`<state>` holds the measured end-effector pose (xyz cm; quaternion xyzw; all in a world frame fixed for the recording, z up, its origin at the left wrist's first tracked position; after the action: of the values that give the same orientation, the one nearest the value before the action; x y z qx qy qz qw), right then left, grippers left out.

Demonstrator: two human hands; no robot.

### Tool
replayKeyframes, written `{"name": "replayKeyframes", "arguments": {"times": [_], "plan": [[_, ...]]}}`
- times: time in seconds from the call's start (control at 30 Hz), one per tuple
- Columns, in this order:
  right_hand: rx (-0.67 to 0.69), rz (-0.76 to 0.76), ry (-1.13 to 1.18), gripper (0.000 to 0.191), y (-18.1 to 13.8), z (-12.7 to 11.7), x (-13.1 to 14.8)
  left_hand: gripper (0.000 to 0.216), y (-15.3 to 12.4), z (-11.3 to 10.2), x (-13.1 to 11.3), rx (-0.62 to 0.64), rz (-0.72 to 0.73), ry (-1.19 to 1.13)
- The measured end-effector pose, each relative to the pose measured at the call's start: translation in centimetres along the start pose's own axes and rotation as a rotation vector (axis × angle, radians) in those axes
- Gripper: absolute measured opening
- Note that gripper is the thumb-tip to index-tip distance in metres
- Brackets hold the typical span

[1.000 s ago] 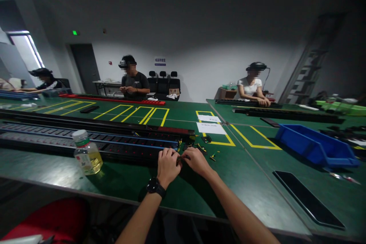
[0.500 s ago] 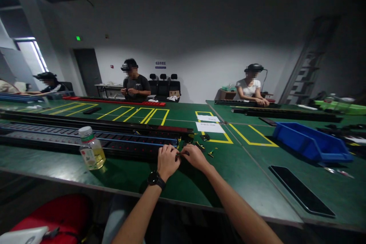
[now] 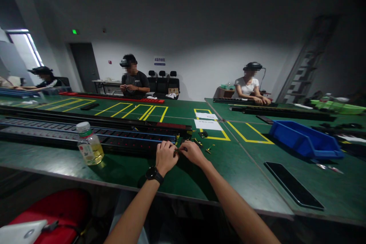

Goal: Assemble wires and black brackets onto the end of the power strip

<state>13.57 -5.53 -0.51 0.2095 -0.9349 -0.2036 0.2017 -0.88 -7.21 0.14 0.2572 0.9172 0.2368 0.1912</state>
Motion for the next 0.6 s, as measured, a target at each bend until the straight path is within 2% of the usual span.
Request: {"name": "replayKeyframes", "arguments": {"times": [0.6], "plan": [[0.081,0.002,-0.081,0.022,0.77,0.03,0.24,0.013,0.00,0.25,0.30,-0.007,0.030,0.038]]}}
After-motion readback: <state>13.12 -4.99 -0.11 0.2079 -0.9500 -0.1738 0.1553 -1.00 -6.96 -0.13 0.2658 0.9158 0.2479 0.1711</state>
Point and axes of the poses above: each hand's wrist, its own y-axis towards the middle knuckle, its own z-axis out of the palm, x = y × z, the point moved 6 cm from there along y, towards the middle knuckle, and after that the axes turned 6 degrees about -y, right-handed, at the moved point
